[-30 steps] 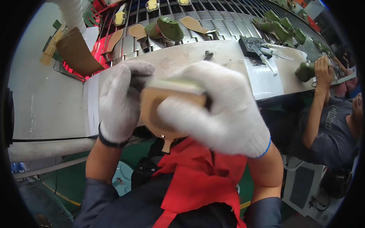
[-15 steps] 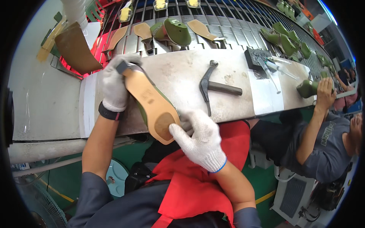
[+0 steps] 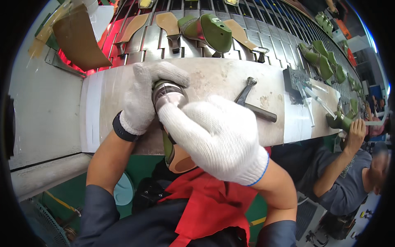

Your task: The person attaches soles to heeled shoes on shoe lasts by pressing them together, tapping around the edges with a hammer, and placing the assembled shoes onto a conveyor belt.

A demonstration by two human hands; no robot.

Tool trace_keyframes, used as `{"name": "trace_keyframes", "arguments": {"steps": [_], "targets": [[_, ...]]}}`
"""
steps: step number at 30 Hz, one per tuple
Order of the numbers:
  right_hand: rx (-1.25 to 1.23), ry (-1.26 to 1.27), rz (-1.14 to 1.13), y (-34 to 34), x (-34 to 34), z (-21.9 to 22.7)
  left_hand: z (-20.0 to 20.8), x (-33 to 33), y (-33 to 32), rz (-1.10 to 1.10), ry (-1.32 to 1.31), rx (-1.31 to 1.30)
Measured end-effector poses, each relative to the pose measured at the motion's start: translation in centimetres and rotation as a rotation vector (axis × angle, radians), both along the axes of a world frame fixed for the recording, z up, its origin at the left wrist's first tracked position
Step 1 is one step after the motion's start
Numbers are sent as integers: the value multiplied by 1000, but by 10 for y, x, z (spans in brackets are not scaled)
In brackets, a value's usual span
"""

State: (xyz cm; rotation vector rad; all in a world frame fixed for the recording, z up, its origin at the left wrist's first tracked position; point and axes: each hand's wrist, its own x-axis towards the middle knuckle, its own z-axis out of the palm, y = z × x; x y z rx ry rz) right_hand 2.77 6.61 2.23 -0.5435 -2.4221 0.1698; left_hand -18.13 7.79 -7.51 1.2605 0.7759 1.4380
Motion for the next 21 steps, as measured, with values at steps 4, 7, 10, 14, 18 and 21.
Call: {"name": "trace_keyframes", "arguments": {"steps": [4, 7, 10, 14, 18, 21], "targets": [[29, 12, 26, 4, 2, -23, -1, 1, -2, -44, 33, 6], [37, -20, 14, 1, -2, -23, -1, 0, -5, -63, -20, -23], [32, -15, 6, 1, -3, -27, 0, 3, -7, -65, -36, -27], [60, -8, -6, 1, -5, -28, 6, -3, -6, -102, 144, -26], [57, -10, -30, -1, -11, -26, 8, -4, -7, -62, 189, 7], [43, -54, -97, 0, -15, -17, 7, -12, -4, -113, 193, 110]]}}
